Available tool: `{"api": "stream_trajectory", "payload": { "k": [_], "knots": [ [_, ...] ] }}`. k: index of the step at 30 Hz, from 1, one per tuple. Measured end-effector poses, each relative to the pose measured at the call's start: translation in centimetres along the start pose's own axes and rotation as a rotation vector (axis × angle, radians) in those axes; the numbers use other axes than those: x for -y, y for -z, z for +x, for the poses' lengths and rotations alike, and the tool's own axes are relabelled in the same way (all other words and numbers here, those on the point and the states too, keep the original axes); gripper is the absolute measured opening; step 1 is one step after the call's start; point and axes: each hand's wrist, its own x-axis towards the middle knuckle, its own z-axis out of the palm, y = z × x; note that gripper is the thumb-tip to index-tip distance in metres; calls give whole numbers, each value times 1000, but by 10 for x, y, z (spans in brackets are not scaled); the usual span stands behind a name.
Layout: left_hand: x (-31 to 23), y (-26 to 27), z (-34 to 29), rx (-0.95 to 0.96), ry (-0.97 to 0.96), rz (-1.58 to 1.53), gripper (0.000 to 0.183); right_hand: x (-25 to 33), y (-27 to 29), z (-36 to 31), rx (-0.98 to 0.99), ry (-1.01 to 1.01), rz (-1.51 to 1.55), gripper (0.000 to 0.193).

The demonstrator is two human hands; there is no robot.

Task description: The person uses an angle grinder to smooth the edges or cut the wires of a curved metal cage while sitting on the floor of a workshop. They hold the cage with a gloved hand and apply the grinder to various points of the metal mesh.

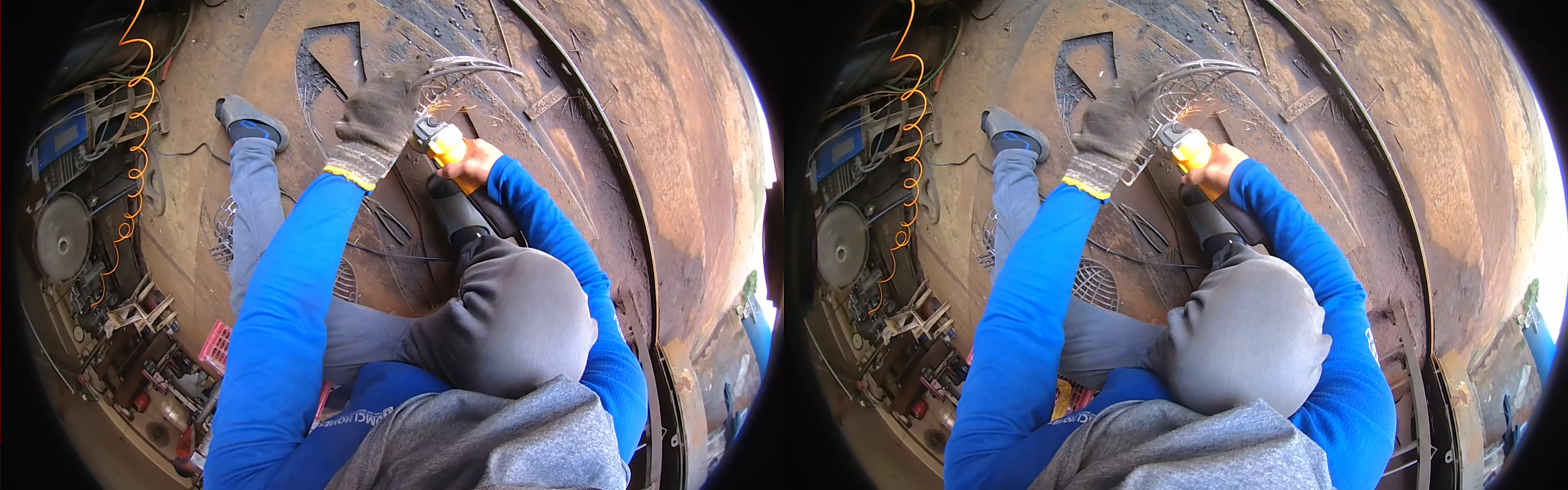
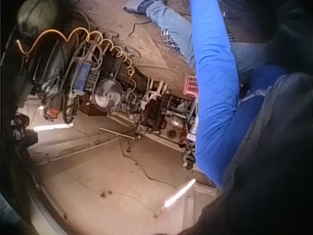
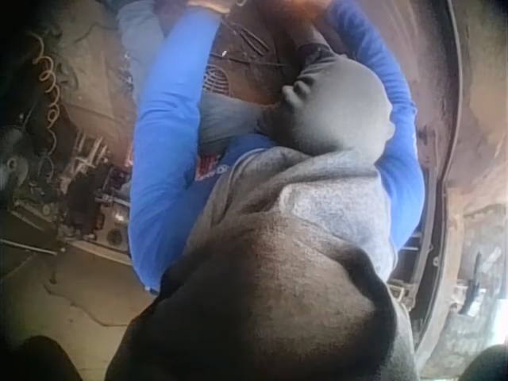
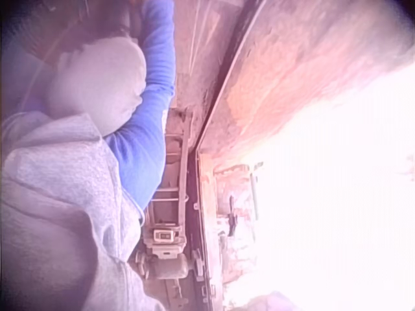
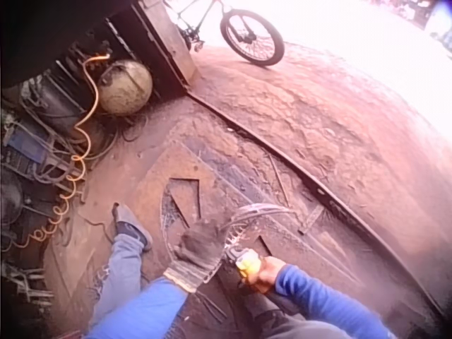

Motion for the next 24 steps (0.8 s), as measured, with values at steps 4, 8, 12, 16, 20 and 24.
{"api": "stream_trajectory", "payload": {
  "k": [4,8,12,16,20,24],
  "knots": [
    [-4,-1,0,-61,-70,23,34,-19,-4,9,-38,89,77,51],
    [4,-6,-5,-129,-120,6,29,-4,-3,9,-3,-42,-95,51],
    [0,-5,-7,-73,-62,-25,31,-4,-2,7,-21,-42,-131,55],
    [4,-9,-13,-41,11,45,32,17,-2,-3,-60,-83,-214,59],
    [0,-9,-11,-139,-85,1,34,10,-1,4,-83,-145,-250,62],
    [-6,-6,-6,-73,-76,21,33,-15,-5,16,-147,-110,-126,65]
  ]
}}
